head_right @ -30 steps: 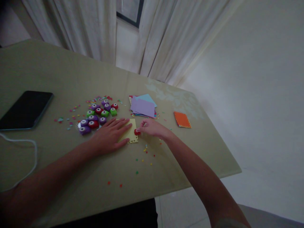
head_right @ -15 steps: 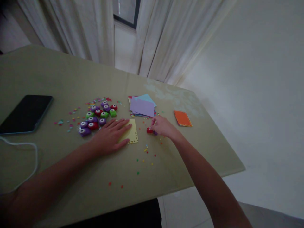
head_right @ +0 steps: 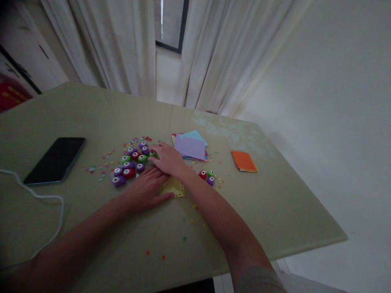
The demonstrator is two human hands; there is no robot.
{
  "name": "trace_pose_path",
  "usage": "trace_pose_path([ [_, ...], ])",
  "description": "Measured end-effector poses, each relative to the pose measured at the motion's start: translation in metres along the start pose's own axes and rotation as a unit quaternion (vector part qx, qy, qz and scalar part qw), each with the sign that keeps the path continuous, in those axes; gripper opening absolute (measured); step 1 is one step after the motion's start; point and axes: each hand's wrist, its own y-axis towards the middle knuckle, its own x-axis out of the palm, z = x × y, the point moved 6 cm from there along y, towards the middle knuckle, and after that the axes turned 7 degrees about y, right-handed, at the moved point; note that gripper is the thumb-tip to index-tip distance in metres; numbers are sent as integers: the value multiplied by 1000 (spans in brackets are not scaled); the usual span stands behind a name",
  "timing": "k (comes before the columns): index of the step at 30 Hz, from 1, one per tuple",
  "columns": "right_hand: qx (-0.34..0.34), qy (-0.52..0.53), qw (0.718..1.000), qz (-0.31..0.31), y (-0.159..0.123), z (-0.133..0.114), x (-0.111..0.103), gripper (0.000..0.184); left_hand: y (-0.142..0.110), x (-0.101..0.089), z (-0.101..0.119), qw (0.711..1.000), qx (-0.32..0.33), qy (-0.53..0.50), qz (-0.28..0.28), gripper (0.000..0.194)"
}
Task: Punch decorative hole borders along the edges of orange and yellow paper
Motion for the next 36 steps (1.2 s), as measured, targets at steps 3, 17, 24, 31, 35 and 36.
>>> trace_pose_path([
  [3,28,-14,999,13,2,12,0,22,1,-2,0,1000,-4,-19,-12,58],
  [17,79,43,985,149,-139,49,-49,44,-2,3,-4,1000,-5,-25,-3,50],
  [24,98,117,984,97,-142,53,-51,32,-4,3,-3,1000,4,-6,-3,51],
  [31,75,93,992,48,-142,48,-42,36,-5,2,-2,1000,6,6,-9,56],
  [35,70,85,993,42,-142,51,-39,38,-6,1,-2,1000,7,8,-17,60],
  [36,67,90,993,47,-142,52,-40,38,-6,2,-2,1000,6,9,-20,61],
])
